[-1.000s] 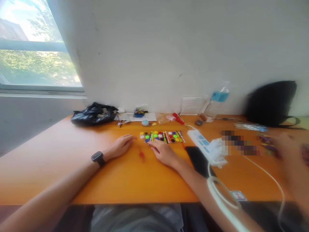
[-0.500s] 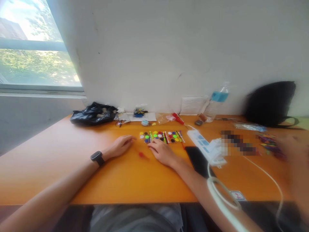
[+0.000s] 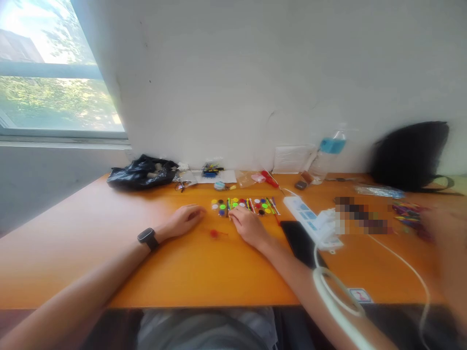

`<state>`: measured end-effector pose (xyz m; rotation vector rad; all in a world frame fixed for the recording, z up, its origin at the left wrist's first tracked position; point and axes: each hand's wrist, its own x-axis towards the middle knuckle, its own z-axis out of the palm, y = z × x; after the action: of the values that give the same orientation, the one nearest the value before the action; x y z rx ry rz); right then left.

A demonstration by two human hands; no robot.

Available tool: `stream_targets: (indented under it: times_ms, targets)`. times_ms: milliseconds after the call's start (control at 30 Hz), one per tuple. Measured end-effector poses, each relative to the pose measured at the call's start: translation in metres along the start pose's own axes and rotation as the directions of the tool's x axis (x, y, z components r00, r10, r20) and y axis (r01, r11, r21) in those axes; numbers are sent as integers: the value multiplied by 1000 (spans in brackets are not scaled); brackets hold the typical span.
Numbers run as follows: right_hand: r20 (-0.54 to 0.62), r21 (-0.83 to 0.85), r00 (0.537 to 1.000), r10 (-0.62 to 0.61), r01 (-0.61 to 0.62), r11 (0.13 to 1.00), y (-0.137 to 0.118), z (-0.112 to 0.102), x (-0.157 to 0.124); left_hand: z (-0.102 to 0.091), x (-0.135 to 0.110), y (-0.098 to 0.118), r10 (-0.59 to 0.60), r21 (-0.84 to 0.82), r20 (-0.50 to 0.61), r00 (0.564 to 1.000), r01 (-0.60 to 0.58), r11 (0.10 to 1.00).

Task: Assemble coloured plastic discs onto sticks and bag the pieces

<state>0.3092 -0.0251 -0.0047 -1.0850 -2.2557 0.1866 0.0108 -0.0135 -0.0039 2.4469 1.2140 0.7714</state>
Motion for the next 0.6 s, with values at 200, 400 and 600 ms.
stream_targets:
  times_ms: [200,400,600]
  targets:
    - [-39,-4,998,39,-39,999,-2,-7,1,0,0,0,-5,3,3,1000,5,1000]
    - [-11,-72,994,111,-112,991,-9,-6,-1,1,0,0,1,-4,-2,1000,-1,1000]
    - [4,-206,967,255,-248,947,-8,-2,-3,0,0,1,2,2,6,1000,-2,1000]
